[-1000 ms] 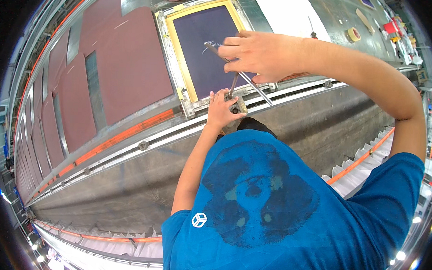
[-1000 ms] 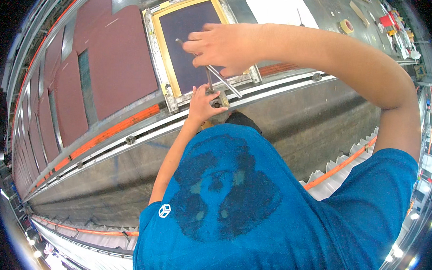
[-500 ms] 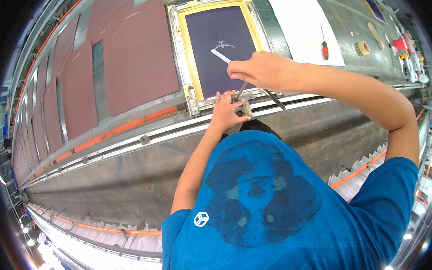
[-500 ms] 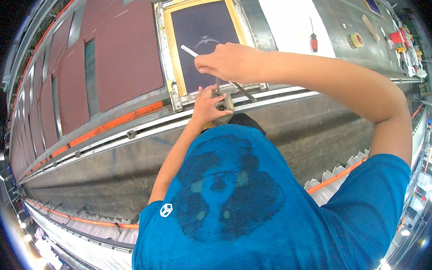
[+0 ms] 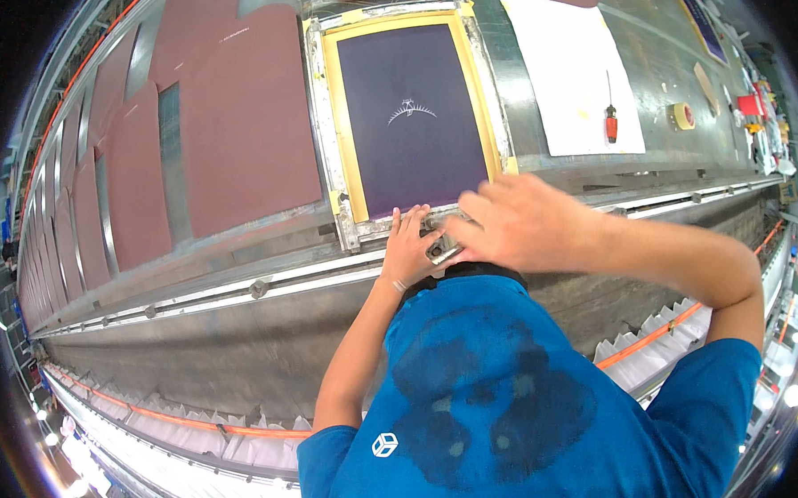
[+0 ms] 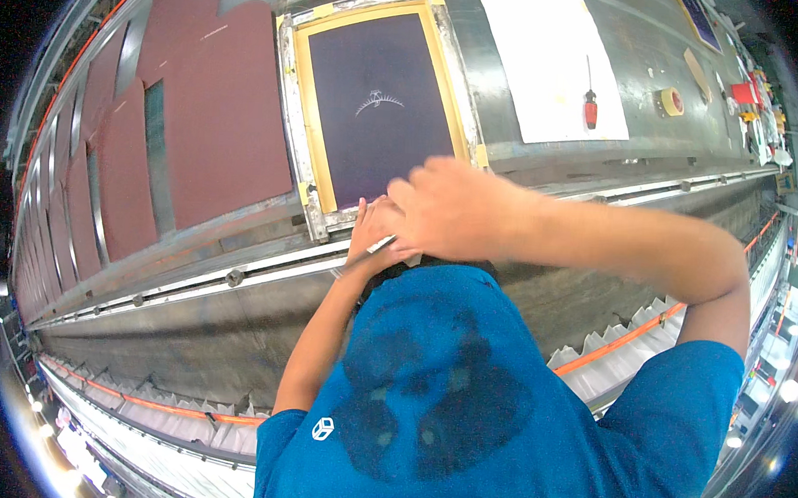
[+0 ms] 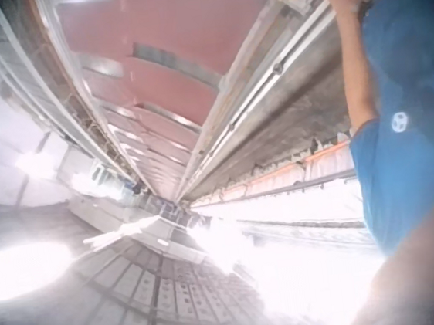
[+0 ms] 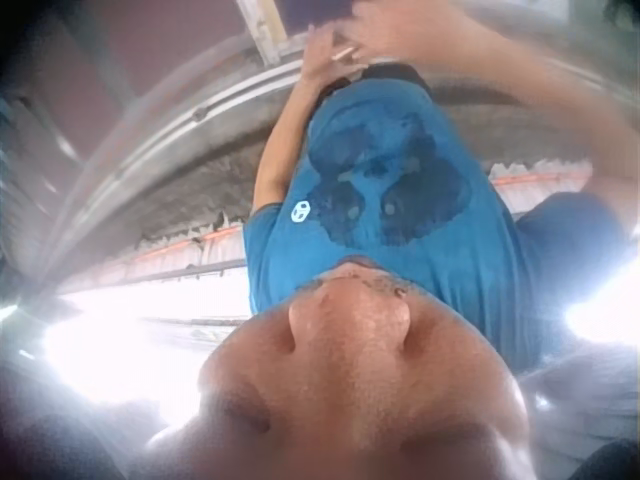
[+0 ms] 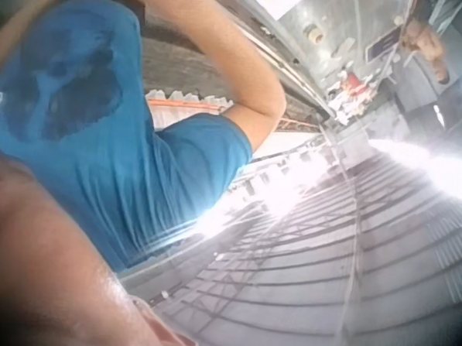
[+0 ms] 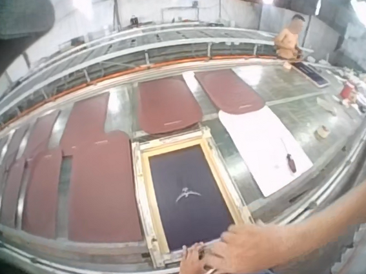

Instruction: The person assembles a rectangular frame by applying tape to a purple panel, aligning it with a metal frame, and securing it with a screwdriver. The person repeatedly adjusts the frame and uses a metal bar to tighten components.

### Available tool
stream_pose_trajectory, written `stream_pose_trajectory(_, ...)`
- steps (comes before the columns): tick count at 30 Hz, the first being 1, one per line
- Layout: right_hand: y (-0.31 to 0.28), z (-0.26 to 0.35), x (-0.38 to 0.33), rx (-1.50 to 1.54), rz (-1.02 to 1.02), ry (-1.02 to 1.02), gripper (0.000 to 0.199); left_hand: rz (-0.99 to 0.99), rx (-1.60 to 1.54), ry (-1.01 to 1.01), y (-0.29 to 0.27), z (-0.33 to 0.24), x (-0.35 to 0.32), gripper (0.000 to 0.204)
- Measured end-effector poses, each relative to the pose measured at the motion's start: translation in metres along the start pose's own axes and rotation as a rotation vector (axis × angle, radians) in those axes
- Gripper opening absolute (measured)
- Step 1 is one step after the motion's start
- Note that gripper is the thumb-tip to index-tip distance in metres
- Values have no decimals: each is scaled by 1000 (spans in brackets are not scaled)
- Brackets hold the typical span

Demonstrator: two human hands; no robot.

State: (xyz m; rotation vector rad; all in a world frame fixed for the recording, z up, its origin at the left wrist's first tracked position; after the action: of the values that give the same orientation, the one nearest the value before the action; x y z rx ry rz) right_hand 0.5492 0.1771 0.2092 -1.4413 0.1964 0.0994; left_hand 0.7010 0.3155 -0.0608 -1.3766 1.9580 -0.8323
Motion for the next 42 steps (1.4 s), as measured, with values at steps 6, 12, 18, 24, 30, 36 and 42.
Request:
stream_pose_trajectory(6, 17, 4, 5, 251, -80, -47, 19, -9, 110, 71, 15, 13, -1, 61)
stream_pose_trajectory(12, 2, -32, 6, 279, -84, -346, 15, 51, 49, 55, 3, 5, 0, 68)
stream_pose_trajectory(18, 9, -46, 26, 295, -253, -541, 15, 114, -70, -7, -15, -9, 7, 71)
stream_pose_trajectory(24, 7, -38, 29, -29, -201, -479, 22, 138, -47, 31, -21, -14, 11, 65)
stream_pose_trajectory(30, 30, -24, 31, 408, -184, -242, 37, 156, 59, 92, -25, -17, 15, 60)
stream_pose_trajectory(36, 22, -22, 43, 385, 9, -391, 41, 2, -229, -19, 2, -7, 9, 69)
stream_pose_trajectory(42, -48, -42, 55, -40, 416, -672, 48, -48, -24, 114, 9, 14, -10, 94)
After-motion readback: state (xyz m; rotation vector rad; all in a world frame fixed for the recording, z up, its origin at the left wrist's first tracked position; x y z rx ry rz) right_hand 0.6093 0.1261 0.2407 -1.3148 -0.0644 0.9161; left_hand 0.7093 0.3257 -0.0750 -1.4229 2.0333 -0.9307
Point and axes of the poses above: each hand's wrist, its own x-axis towards the middle knuckle, its own y-axis out of the palm, z = x × y, the point moved 1 cm from there along x, towards the middle knuckle, and after that the axes turned 8 degrees about z, right-handed, at the moved point
